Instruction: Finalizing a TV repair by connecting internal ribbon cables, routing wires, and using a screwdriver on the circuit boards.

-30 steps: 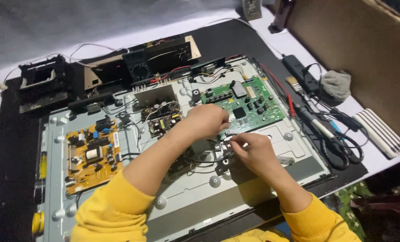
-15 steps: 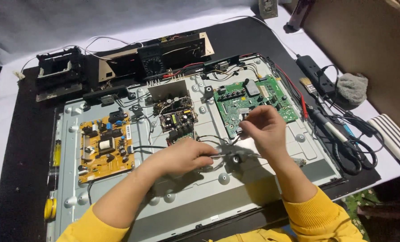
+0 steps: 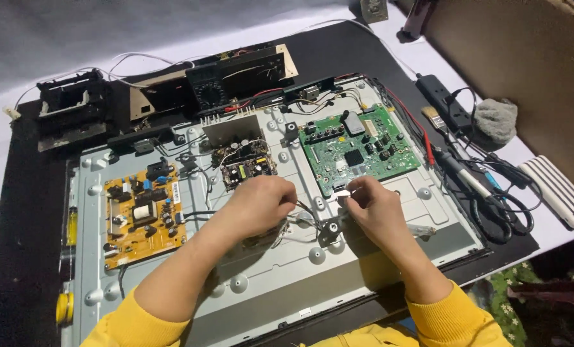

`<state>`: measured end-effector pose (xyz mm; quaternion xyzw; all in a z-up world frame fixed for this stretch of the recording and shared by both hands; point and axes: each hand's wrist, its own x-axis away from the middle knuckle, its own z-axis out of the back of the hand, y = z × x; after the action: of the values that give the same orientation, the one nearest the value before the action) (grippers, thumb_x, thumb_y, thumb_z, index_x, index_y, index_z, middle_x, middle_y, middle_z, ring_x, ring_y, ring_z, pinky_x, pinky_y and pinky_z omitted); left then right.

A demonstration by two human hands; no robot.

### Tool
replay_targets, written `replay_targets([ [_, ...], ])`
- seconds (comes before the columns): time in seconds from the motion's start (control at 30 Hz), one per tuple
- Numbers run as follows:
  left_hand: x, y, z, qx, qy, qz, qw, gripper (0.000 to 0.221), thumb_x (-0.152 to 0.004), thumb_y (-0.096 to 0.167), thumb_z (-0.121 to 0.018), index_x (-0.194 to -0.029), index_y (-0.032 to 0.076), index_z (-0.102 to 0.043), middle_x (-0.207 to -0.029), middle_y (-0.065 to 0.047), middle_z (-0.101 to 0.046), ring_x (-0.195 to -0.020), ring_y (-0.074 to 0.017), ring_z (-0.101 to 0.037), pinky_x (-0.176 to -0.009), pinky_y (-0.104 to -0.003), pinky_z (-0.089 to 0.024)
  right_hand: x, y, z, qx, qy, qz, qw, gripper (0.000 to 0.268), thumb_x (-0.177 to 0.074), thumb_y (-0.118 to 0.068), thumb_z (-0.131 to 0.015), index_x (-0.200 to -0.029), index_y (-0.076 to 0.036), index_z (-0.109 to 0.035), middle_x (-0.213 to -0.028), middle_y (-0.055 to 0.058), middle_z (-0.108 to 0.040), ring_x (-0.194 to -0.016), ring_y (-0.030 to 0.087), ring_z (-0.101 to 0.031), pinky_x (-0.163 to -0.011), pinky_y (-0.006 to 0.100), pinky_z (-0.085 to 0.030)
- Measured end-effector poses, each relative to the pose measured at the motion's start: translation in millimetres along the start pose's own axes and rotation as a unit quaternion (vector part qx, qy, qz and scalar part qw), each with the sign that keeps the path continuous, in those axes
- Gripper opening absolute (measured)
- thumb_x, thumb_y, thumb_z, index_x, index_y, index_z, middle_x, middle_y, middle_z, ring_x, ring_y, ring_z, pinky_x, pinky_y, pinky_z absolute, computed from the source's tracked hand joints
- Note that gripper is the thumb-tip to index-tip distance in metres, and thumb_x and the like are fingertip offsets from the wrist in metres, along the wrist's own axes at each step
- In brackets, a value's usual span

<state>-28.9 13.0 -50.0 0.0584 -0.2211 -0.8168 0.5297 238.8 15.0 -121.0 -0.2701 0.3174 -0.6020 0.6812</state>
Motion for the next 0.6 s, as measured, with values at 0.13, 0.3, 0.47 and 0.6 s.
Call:
replay_targets([
  [0.13, 14, 2, 13, 0.017, -0.009, 0.003, 1.0, 0.015, -0.09, 0.021, -0.069, -0.101, 0.015, -0.077, -0.096, -0.005, -0.077, -0.094, -0.0297, -0.073, -0.081, -0.04, -0.059, 0, 0, -3, 0.019, -0.014, -0.004, 1.0, 0.021, -0.088, -0.008, -0.077, -0.108, -0.008, -0.072, -0.093, 0.019, -0.079, -0.091, 0.036, -0.078, -0.079, 0.045, -0.063],
  [0.3, 35, 14, 22, -0.063, -0.053, -0.021, 0.996, 0.053, -0.074, 0.028, -0.088, -0.12, 0.007, -0.071, -0.123, -0.017, -0.067, -0.11, -0.0406, -0.065, -0.089, -0.048, -0.056, 1, -7, 3, 0.049, -0.039, -0.008, 0.998, 0.017, -0.09, -0.008, -0.076, -0.106, -0.007, -0.074, -0.094, 0.018, -0.08, -0.093, 0.036, -0.078, -0.081, 0.044, -0.063],
  [0.47, 32, -14, -10, -0.165, -0.018, -0.007, 0.986, 0.065, -0.072, 0.03, -0.09, -0.126, 0.01, -0.058, -0.134, -0.013, -0.053, -0.116, -0.0389, -0.056, -0.089, -0.047, -0.052, 5, -19, 9, 0.051, -0.041, -0.012, 0.998, 0.023, -0.089, -0.008, -0.075, -0.112, -0.006, -0.072, -0.096, 0.02, -0.079, -0.096, 0.038, -0.077, -0.083, 0.048, -0.063],
  [0.6, 34, -14, -3, -0.161, -0.029, 0.006, 0.987, 0.062, -0.077, 0.028, -0.088, -0.128, 0.008, -0.058, -0.132, -0.015, -0.055, -0.117, -0.0378, -0.058, -0.09, -0.047, -0.052, 3, -23, 10, 0.05, -0.049, -0.028, 0.997, 0.023, -0.091, -0.009, -0.072, -0.113, -0.002, -0.074, -0.096, 0.022, -0.079, -0.095, 0.039, -0.077, -0.083, 0.046, -0.063],
])
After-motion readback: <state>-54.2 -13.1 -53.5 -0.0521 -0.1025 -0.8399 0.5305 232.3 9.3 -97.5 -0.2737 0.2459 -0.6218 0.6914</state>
